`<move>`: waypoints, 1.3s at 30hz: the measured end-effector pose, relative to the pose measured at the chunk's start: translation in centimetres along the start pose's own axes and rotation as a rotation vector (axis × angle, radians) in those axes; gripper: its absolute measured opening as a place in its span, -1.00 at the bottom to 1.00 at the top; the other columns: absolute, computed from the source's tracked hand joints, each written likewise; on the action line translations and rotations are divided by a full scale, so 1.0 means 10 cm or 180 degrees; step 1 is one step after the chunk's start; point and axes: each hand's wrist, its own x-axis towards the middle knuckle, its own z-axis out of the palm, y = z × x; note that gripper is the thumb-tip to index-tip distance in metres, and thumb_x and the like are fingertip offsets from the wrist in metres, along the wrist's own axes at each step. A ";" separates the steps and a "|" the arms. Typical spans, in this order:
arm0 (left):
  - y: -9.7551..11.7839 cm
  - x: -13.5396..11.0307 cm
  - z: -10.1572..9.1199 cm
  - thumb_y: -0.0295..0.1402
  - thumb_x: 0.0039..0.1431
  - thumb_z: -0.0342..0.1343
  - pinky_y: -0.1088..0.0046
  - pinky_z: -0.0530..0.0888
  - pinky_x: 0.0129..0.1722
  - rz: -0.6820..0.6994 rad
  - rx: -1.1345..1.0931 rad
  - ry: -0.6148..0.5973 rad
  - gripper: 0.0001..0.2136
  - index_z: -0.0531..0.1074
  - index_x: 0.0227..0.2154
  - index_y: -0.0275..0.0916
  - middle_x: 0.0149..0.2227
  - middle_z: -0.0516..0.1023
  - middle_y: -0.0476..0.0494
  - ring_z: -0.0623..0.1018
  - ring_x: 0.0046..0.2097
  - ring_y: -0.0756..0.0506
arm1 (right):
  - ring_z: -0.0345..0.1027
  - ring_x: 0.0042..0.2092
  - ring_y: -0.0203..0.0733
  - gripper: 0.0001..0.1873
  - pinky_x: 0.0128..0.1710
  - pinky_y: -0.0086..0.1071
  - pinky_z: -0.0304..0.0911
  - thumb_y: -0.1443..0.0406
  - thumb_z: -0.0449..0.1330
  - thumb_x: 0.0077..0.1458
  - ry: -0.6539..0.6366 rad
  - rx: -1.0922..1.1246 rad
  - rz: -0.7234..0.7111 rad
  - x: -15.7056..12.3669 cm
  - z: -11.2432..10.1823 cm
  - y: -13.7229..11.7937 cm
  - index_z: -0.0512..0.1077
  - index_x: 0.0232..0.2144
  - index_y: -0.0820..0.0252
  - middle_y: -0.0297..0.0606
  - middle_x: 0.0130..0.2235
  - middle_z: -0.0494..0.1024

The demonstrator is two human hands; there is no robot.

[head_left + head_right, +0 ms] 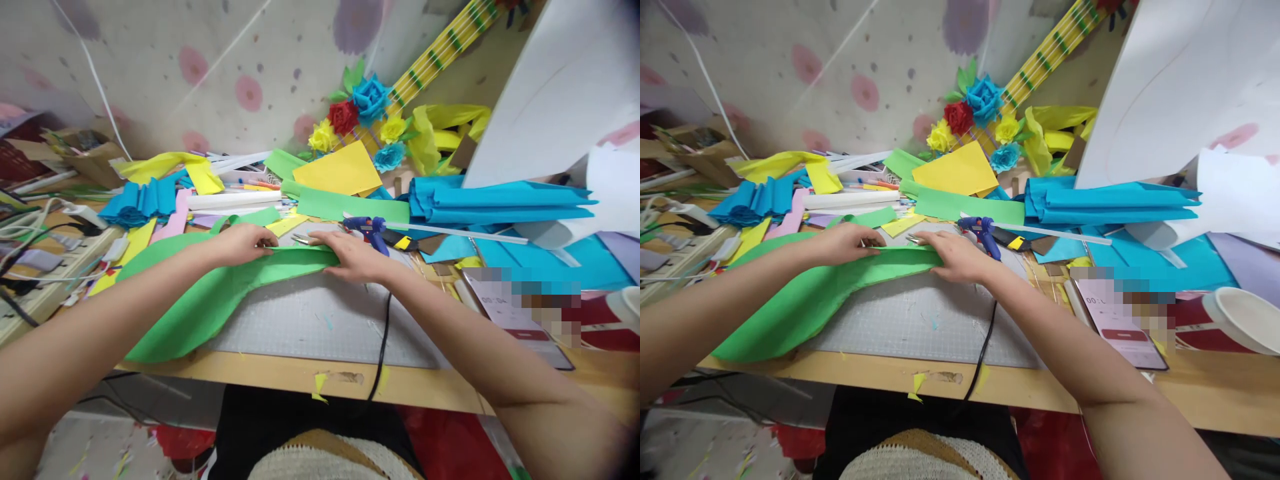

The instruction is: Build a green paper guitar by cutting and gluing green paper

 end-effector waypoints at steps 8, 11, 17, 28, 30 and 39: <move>-0.08 0.19 -0.10 -0.34 -0.15 0.04 0.53 0.37 -0.31 -0.0144 -0.0394 -0.0595 -0.54 0.46 -0.09 -0.21 -0.20 0.58 -0.04 0.50 -0.25 -0.07 | 0.27 0.08 0.02 -0.26 0.00 -0.18 0.21 0.42 0.23 -0.15 -0.0568 -0.0135 0.0339 0.37 -0.03 0.20 0.17 0.14 0.21 -0.07 0.09 0.39; -0.14 0.23 -0.04 -0.36 -0.16 0.02 0.54 0.34 -0.34 -0.0022 -0.0281 -0.0597 -0.51 0.44 -0.06 -0.19 -0.21 0.57 -0.05 0.48 -0.28 -0.06 | 0.30 0.04 0.04 -0.29 -0.01 -0.16 0.21 0.43 0.21 -0.15 -0.0681 -0.0221 0.0373 0.42 0.02 0.22 0.21 0.12 0.24 -0.04 0.05 0.41; -0.20 0.22 -0.06 -0.27 -0.14 0.05 0.52 0.31 -0.38 -0.0174 -0.0369 -0.0684 -0.65 0.49 -0.23 -0.23 -0.29 0.56 -0.04 0.44 -0.33 -0.05 | 0.25 0.08 0.05 -0.26 0.04 -0.13 0.18 0.45 0.17 -0.18 -0.0706 -0.0221 0.0373 0.42 0.02 0.21 0.19 0.13 0.24 -0.04 0.09 0.38; -0.35 0.17 -0.14 -0.21 -0.18 0.13 0.47 0.39 -0.22 -0.0342 -0.0347 -0.0890 -0.60 0.49 -0.19 -0.16 -0.18 0.56 -0.06 0.47 -0.19 -0.12 | 0.11 0.16 0.08 -0.10 0.13 -0.04 0.11 0.48 0.15 -0.26 -0.0296 -0.0312 0.0243 0.46 0.06 0.18 0.05 0.21 0.28 0.01 0.15 0.27; -0.35 0.16 -0.14 -0.18 -0.21 0.17 0.45 0.40 -0.20 -0.0462 -0.0253 -0.0767 -0.56 0.49 -0.17 -0.14 -0.20 0.56 -0.07 0.48 -0.18 -0.14 | 0.05 0.19 0.09 -0.08 0.16 0.01 0.05 0.45 0.16 -0.22 0.0106 -0.0383 0.0224 0.40 0.08 0.19 -0.01 0.24 0.26 0.02 0.17 0.22; -0.48 0.05 -0.16 0.00 -0.25 0.17 0.46 0.36 -0.24 -0.0615 -0.0312 -0.0773 -0.49 0.48 -0.22 -0.19 -0.25 0.53 -0.08 0.45 -0.22 -0.13 | 0.15 0.13 0.07 -0.40 0.11 0.05 0.12 0.34 0.08 0.05 0.1066 -0.0473 0.0386 -0.17 0.18 0.08 0.08 0.17 0.16 0.01 0.08 0.31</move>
